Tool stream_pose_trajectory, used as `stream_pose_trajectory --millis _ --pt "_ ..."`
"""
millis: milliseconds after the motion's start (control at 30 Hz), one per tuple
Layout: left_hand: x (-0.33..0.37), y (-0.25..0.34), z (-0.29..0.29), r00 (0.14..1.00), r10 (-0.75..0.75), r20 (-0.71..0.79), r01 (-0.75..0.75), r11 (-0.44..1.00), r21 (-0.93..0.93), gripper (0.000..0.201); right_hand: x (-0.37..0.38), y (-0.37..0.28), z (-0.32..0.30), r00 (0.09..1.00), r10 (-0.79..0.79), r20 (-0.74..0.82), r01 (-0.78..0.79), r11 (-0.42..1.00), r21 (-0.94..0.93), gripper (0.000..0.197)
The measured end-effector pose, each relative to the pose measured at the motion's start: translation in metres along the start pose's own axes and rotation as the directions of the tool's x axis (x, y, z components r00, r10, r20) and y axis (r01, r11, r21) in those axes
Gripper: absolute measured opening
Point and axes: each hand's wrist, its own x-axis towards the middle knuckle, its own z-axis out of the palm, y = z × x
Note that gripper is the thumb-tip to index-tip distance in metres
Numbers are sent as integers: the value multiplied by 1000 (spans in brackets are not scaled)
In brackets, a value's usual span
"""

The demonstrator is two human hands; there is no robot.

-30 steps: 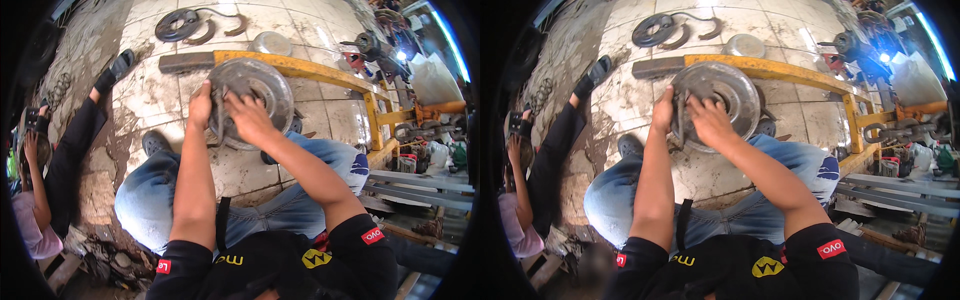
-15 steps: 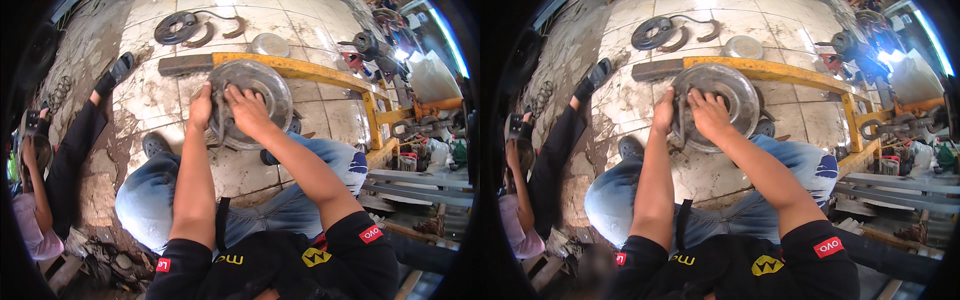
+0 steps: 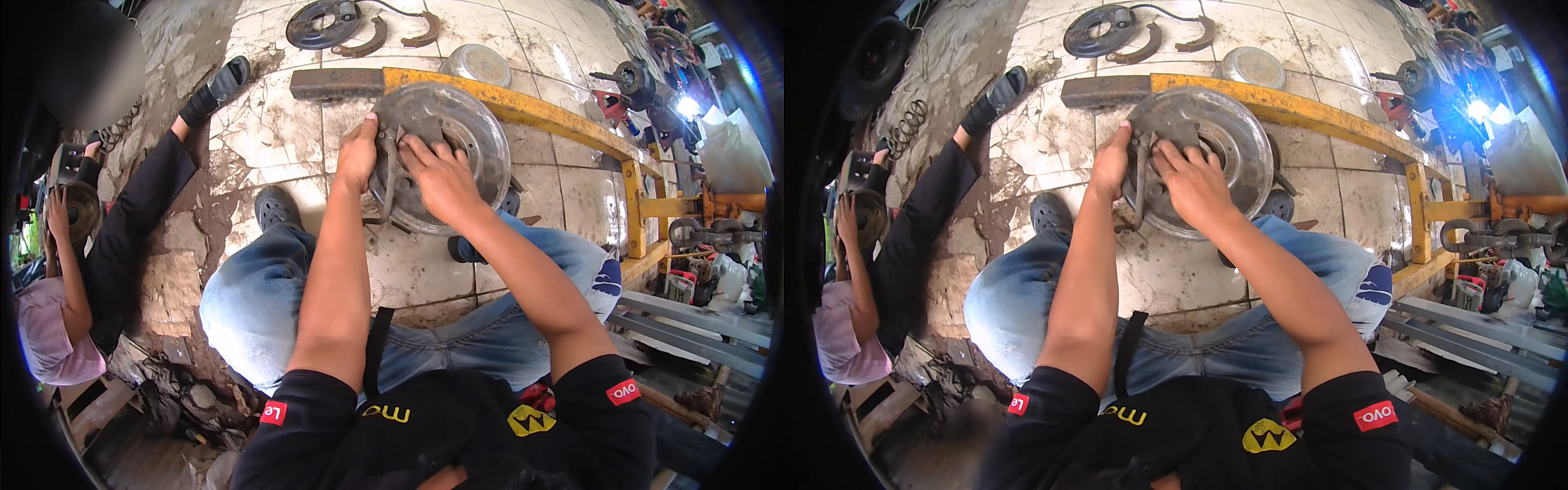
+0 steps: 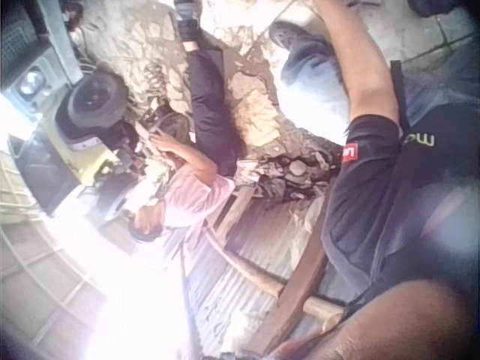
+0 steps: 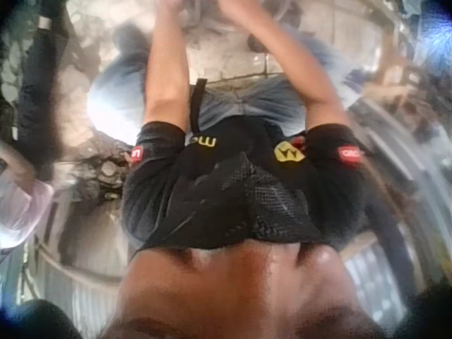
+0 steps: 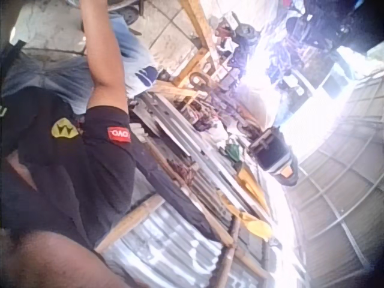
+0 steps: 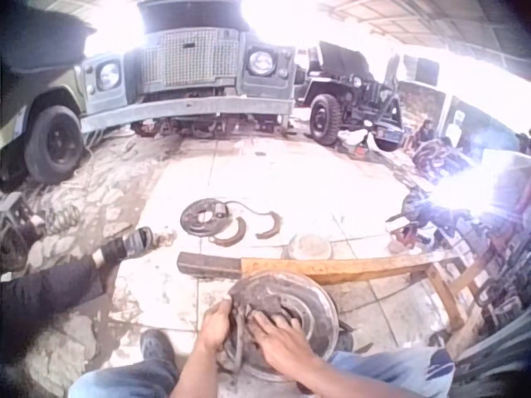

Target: The person sits on the floor and scrubs the surface of a brake drum with a wire brush. They rotate the drum to clean different sections.

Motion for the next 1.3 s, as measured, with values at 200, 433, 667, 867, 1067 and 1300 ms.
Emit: stream_pose_trajectory --millis 200,433,667,867,1067,1300 --pt "-2 3 4 999 5 38 -2 996 -84 57 32 19 1 992 114 50 -117 991 63 56" --pt "4 -2 2 999 -12 48 18 994 -112 57 17 17 0 995 89 56 -89 996 -4 58" --pt "3 -2 4 999 33 15 -32 998 -52 59 -4 13 -18 977 11 213 -12 1000 2 68" --pt "-6 4 7 998 60 -16 -59 997 52 61 4 21 10 996 -44 82 36 995 93 65" --pt "6 -3 2 1000 25 -11 -24 998 52 62 4 12 2 987 -50 151 40 997 67 62" --pt "3 2 6 997 59 42 -61 998 29 61 19 7 10 998 27 61 -24 998 -53 51"
